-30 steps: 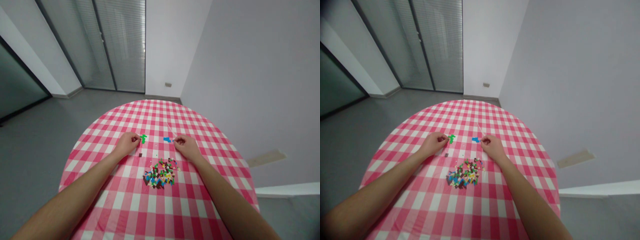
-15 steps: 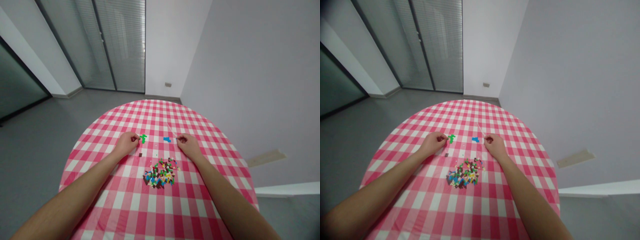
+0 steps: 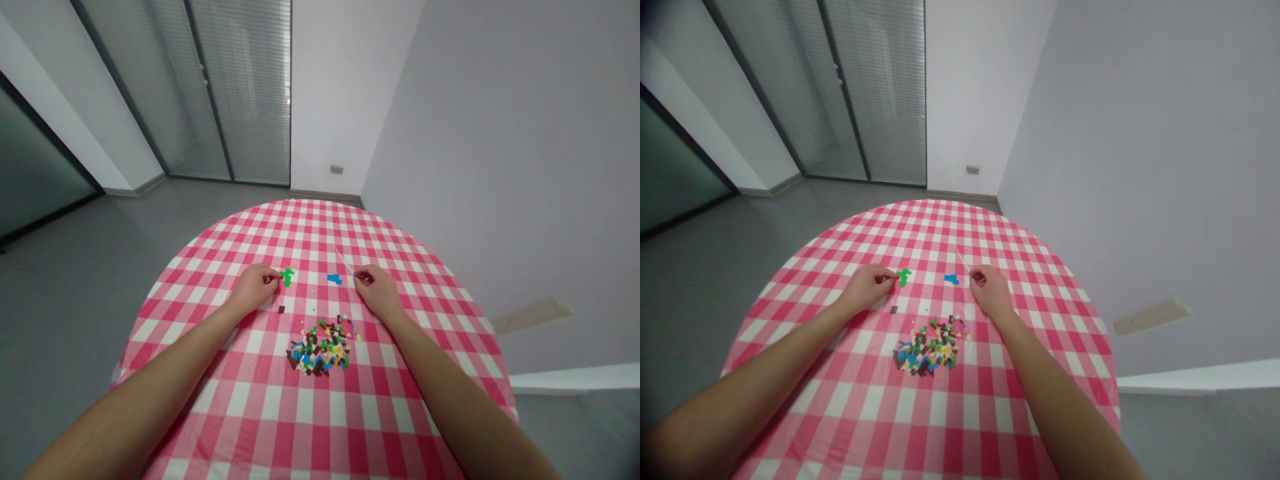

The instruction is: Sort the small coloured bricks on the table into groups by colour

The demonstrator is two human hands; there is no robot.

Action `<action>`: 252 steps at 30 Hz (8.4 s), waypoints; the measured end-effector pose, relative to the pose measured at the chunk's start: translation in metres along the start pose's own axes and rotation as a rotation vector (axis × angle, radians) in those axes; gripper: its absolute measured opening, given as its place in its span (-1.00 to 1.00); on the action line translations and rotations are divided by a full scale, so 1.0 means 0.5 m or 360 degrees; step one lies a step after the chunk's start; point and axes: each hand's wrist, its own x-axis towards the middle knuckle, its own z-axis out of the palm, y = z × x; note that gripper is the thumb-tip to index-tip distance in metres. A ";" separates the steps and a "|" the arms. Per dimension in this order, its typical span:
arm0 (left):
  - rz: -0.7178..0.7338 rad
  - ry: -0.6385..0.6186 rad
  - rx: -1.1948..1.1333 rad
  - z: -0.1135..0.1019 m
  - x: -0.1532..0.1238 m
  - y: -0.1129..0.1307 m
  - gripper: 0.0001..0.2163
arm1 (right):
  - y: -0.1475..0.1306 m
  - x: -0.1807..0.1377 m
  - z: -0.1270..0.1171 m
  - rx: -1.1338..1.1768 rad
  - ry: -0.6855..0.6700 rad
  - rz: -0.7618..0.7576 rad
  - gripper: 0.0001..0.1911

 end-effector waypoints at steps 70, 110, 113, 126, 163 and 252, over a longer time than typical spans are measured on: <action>0.0079 -0.0070 -0.0008 -0.001 -0.001 -0.004 -0.80 | -0.014 -0.003 0.014 -0.0425 -0.0394 -0.0239 -0.62; 0.0331 -0.1673 -0.0273 -0.057 -0.092 0.102 -0.92 | -0.177 -0.100 0.028 -0.0132 -0.1116 -0.0889 -0.72; 0.0323 -0.1652 -0.0288 -0.059 -0.091 0.100 -0.93 | -0.189 -0.106 0.023 -0.0020 -0.1266 -0.0878 -0.66; 0.0421 -0.1559 -0.0085 -0.050 -0.096 0.125 -0.79 | -0.133 -0.027 -0.126 0.0050 -0.1611 -0.0064 -0.82; 0.0137 -0.0951 0.0078 -0.067 -0.042 0.061 -0.84 | -0.198 -0.153 0.036 -0.0143 -0.0942 -0.1028 -0.65; 0.0386 -0.0556 -0.0149 -0.014 -0.027 0.038 -0.83 | -0.110 0.045 0.036 -0.0205 -0.0819 -0.0692 -0.84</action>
